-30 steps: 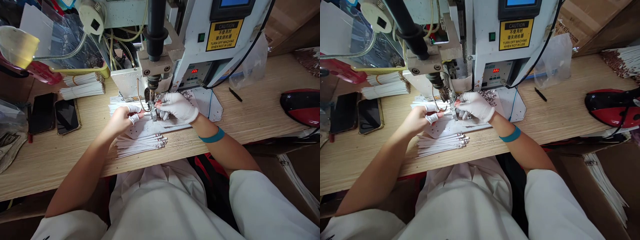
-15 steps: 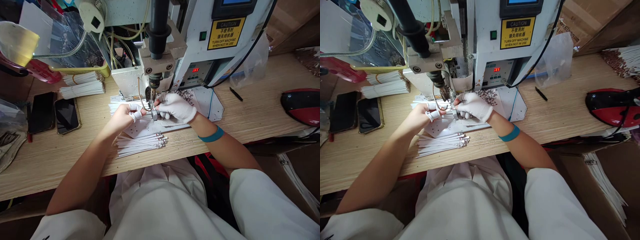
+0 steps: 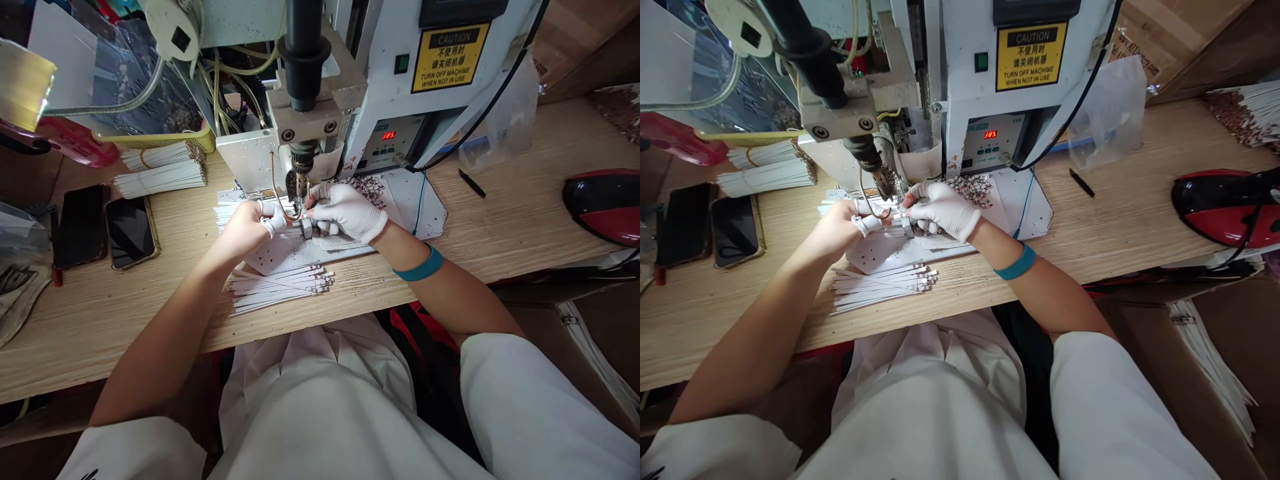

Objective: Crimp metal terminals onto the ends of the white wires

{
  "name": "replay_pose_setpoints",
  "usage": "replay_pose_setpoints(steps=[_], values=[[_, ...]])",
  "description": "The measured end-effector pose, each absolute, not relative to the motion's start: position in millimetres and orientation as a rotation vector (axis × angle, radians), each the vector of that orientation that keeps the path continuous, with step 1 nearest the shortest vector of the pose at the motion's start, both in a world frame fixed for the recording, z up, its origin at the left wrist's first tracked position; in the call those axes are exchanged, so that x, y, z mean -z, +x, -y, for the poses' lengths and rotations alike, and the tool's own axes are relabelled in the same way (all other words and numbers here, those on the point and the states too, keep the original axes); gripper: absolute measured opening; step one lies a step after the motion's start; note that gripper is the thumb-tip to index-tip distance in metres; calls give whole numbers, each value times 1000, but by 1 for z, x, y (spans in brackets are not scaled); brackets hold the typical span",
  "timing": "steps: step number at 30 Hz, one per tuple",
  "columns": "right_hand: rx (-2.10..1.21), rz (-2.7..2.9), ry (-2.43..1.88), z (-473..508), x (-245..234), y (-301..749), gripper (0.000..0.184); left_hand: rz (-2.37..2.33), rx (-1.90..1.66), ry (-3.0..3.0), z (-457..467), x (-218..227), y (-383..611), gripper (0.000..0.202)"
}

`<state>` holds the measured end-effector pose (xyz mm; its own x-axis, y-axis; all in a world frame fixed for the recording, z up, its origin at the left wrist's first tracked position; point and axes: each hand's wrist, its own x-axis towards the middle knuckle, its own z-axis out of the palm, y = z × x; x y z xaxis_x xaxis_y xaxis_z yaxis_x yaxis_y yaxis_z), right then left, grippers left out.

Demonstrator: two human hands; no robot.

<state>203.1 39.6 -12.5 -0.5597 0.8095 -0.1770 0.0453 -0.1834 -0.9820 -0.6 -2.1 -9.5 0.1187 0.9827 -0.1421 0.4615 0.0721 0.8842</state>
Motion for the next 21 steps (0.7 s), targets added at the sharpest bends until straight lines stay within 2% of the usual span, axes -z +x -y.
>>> replay_pose_setpoints(steps=[21], values=[[-1836, 1505, -1001, -40, 13, 202, 16, -1515, -676, 1405, 2, 0, 5, 32]])
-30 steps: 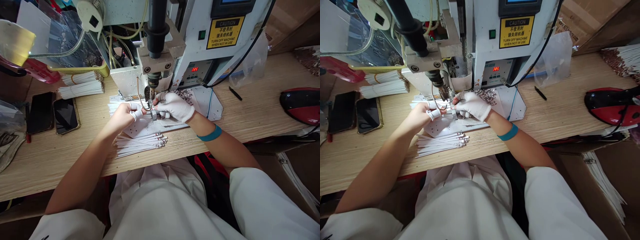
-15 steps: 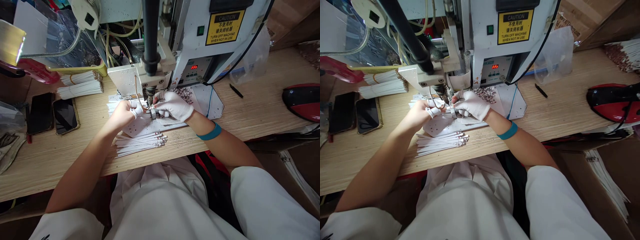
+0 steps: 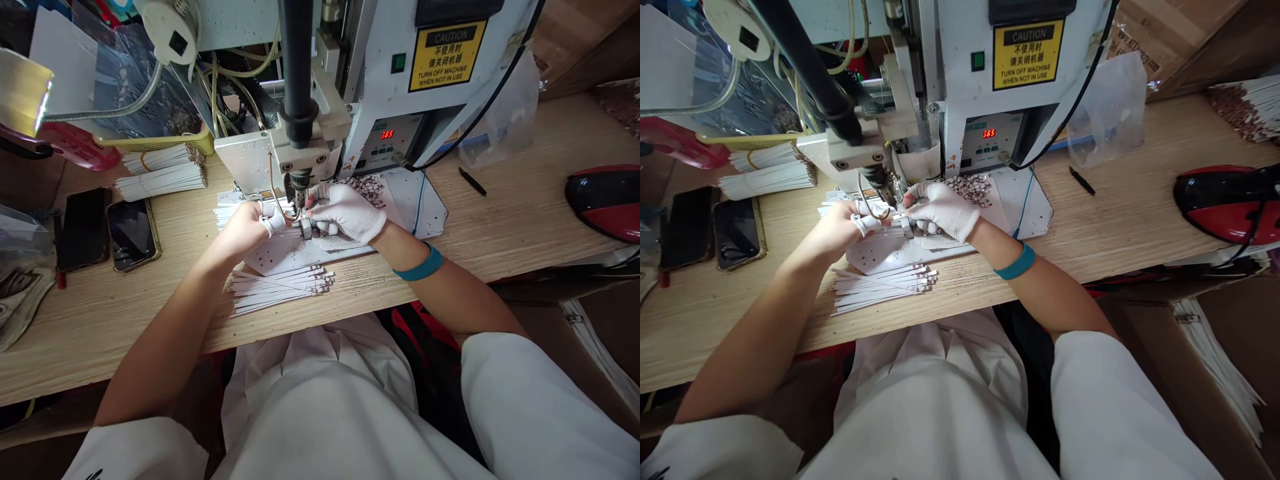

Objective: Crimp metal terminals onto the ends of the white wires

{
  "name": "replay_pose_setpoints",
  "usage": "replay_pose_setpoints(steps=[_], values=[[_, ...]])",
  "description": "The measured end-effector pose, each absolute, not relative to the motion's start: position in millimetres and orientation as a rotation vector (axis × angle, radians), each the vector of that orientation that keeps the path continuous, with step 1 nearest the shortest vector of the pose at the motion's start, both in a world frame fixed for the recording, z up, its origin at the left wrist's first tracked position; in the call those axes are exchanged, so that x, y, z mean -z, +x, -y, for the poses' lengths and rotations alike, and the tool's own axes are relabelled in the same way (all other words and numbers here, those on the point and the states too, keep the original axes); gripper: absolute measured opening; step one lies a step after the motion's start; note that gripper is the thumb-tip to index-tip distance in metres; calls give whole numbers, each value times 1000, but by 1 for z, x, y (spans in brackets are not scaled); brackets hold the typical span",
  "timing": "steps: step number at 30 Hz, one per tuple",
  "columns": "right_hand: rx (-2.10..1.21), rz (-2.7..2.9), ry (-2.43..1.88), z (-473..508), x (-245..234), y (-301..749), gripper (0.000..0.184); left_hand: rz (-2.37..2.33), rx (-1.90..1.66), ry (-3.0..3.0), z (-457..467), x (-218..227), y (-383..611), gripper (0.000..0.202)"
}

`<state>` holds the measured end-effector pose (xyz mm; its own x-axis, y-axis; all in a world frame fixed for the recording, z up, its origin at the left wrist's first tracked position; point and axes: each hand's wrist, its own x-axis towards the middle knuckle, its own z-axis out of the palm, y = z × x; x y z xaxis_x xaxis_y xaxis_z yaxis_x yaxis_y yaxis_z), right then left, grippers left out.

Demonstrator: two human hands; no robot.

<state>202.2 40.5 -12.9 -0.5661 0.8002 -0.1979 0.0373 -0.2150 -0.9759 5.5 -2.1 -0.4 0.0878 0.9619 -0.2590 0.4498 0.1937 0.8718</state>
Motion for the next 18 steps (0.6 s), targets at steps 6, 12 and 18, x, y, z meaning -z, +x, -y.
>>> replay_pose_setpoints(steps=[6, 12, 18], values=[[-1564, 1736, -1058, -53, 2, 225, 13, -1503, -533, 1764, 21, -22, -4, 30], [-943, 2194, -1174, -58, 0, 239, 10, -1519, -264, 2235, 89, -3, 6, 22], [-621, 2361, -1046, -48, 16, 220, 17, -1580, -621, 2385, 118, 31, 12, 15]])
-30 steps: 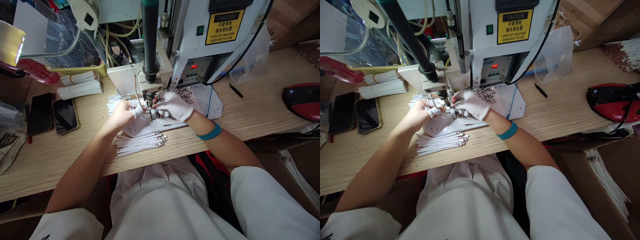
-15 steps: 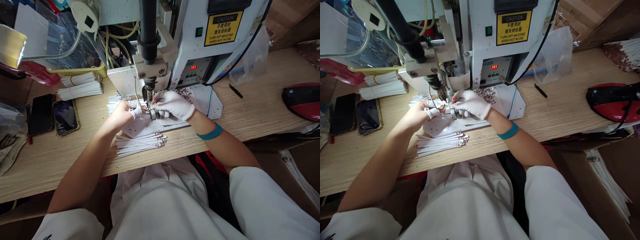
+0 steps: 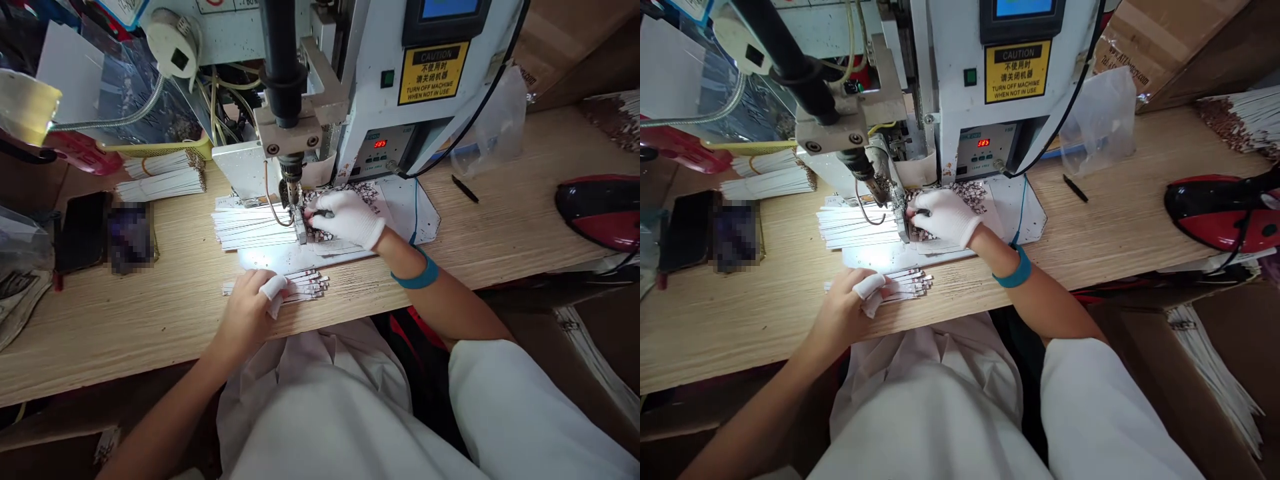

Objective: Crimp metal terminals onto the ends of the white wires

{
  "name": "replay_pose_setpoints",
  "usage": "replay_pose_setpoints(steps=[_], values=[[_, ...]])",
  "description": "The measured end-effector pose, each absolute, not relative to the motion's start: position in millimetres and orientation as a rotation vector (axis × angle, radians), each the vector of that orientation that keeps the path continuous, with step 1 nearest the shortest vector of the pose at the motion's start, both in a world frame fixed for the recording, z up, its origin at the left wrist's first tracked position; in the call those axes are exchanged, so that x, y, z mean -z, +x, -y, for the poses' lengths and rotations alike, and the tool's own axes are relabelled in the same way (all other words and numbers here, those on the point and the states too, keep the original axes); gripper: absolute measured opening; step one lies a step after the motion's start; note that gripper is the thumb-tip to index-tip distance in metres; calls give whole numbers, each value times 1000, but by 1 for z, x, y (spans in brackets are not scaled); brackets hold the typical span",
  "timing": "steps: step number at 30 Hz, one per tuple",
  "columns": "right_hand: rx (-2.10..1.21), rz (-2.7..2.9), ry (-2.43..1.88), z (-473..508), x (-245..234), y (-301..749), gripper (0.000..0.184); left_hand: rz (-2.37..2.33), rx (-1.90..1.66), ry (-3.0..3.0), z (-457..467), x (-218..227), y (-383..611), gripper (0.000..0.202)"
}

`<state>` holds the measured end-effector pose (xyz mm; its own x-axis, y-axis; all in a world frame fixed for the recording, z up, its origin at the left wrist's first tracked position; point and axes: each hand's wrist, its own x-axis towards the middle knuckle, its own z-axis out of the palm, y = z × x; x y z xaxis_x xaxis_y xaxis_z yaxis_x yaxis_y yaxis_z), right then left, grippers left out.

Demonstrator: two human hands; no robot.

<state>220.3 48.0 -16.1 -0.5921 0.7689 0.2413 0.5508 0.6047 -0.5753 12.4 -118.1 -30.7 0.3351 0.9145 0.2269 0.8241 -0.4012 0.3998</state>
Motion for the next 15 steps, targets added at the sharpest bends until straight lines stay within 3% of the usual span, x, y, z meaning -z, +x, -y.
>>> replay_pose_setpoints(steps=[9, 15], values=[[-246, 2541, -1215, -52, 21, 207, 17, -1667, -441, 2487, 28, 12, -4, 23], [-880, 2202, -1246, -53, 8, 218, 5, -1629, -358, 2341, 12, 8, -1, 20]])
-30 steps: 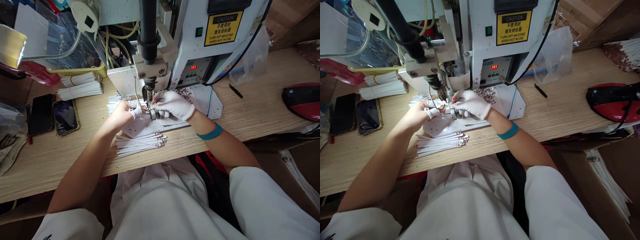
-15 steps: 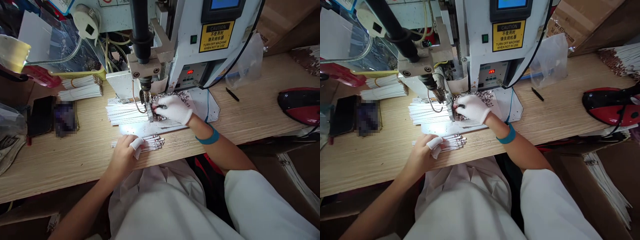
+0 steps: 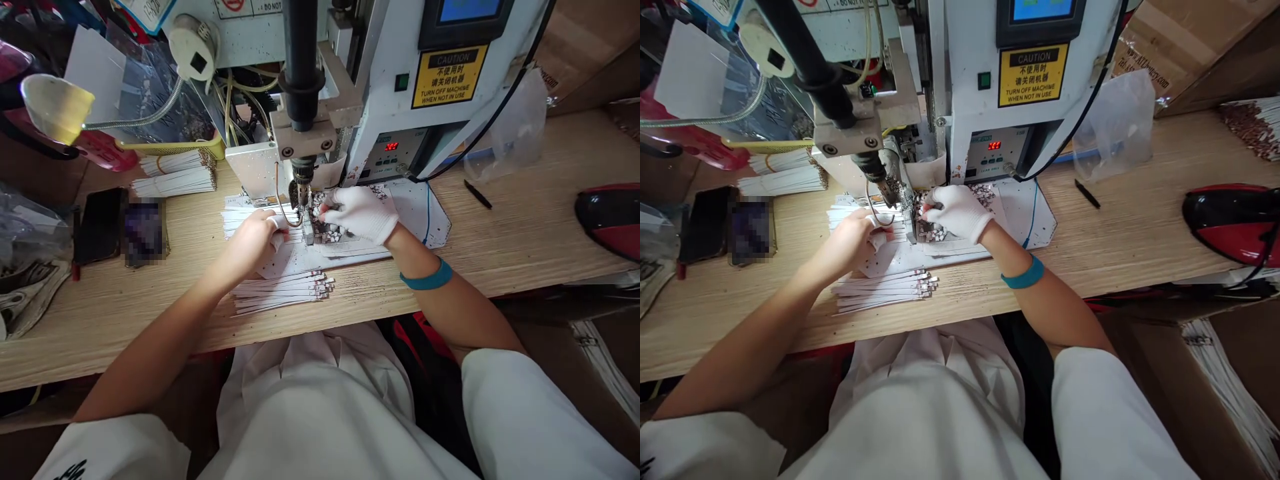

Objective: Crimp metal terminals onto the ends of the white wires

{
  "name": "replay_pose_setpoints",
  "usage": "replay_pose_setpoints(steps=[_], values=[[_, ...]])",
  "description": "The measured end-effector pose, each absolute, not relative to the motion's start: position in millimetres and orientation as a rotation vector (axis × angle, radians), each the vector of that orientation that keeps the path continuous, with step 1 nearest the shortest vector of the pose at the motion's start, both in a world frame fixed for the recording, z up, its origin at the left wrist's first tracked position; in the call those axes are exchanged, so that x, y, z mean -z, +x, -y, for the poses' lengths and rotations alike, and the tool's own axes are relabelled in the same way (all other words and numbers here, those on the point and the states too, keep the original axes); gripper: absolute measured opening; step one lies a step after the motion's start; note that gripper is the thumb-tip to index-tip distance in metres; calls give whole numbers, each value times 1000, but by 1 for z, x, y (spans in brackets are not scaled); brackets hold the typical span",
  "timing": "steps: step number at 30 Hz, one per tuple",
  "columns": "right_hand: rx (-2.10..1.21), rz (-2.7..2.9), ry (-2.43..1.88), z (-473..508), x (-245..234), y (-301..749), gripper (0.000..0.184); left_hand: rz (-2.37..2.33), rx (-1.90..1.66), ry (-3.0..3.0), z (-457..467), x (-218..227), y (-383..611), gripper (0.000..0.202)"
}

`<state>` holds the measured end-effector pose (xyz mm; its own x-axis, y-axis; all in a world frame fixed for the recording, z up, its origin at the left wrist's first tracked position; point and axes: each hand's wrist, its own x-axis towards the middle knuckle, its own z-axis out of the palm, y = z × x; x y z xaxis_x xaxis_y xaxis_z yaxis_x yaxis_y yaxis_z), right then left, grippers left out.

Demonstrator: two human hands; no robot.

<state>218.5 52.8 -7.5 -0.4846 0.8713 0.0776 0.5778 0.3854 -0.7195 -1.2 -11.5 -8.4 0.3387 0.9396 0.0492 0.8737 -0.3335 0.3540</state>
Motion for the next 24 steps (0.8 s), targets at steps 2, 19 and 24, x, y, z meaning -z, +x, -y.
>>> replay_pose_setpoints(steps=[2, 19, 24], values=[[-1103, 2073, -1271, -53, 3, 222, 6, -1631, -354, 2315, 12, 4, -1, 20], [-1901, 1452, -1031, -40, 1, 207, 13, -1525, -400, 2066, 7, -6, -9, 19], [-1905, 1499, -1005, -42, 2, 207, 13, -1502, -486, 1973, 5, -8, -11, 28]])
